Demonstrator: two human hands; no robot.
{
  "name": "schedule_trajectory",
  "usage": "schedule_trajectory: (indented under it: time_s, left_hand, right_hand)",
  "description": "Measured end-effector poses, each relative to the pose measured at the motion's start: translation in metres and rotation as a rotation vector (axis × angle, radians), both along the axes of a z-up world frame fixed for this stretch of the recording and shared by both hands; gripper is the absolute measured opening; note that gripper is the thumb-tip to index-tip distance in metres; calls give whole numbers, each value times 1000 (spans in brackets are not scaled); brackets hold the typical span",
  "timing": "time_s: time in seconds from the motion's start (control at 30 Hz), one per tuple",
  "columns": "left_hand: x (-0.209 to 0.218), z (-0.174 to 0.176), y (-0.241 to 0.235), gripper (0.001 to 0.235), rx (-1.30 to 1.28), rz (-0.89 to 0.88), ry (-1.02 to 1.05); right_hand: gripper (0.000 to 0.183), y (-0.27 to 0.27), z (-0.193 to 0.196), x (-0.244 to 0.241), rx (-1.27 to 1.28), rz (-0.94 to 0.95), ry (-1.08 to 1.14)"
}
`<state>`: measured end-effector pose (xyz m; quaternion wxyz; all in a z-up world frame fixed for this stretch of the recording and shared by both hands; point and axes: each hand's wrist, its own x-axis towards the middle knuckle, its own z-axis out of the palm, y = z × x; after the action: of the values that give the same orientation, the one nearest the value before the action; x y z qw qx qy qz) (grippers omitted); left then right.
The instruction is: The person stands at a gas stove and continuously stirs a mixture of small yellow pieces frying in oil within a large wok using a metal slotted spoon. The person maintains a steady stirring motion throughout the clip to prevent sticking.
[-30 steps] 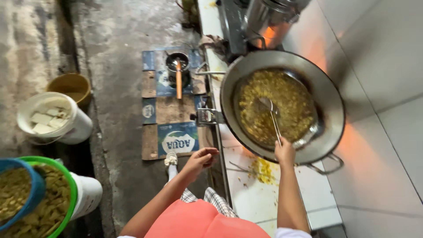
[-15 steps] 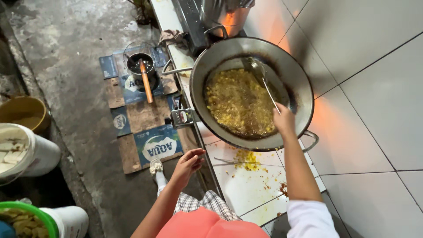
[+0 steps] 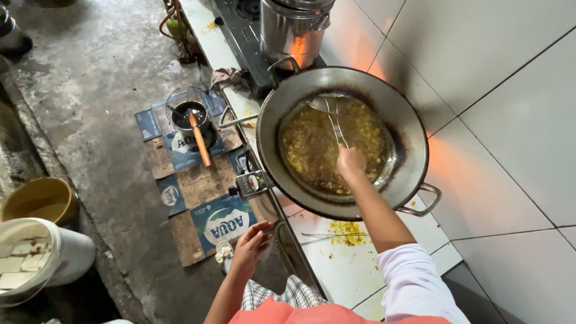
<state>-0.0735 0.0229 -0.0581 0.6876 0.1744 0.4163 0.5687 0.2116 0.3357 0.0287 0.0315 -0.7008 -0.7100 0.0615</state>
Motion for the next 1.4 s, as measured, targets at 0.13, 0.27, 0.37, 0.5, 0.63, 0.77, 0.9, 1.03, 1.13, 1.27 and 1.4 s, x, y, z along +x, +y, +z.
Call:
schedule_trajectory:
  time_s: [0.13,0.27,0.37,0.5,0.63,0.77,0.9,1.03,1.13,1.27,1.4]
  left_hand:
    - [5,6,2,32,-41,-15,21]
    - [18,13,1,30,-15,-45,40]
    - [29,18,-2,29,-4,-68,53]
    - [44,25,-7,28,-6,-93,67]
    - [55,30,-9,29,-13,-132,85]
    - [61,30,-10,29,21,-135,74]
    - [60,31,-10,29,49,-125,93]
    - [58,32,-12,30,60,-116,49]
    - [56,31,-14,31,78,-112,36]
    - [56,32,-14,31,49,-120,49]
    - [62,38,-12,30,53,-131,86]
  right_hand:
    - [48,-8,-19,3,39,48,-120]
    - [29,-31,-37,4,25,140,-235]
    - [24,-50,-51,7,11,196,-267]
    - [21,-73,-63,11,-4,218,-254]
    - [23,-92,-58,15,-43,187,-251]
    - [23,-113,-38,25,-87,229,-261]
    - [25,-138,11,43,-169,262,-250]
    - [28,-172,83,67,-157,178,-104]
    - [36,-192,141,88,-234,98,-63]
    - [32,-222,200,118,-84,60,-9]
    - [31,-251,238,141,-85,80,-49]
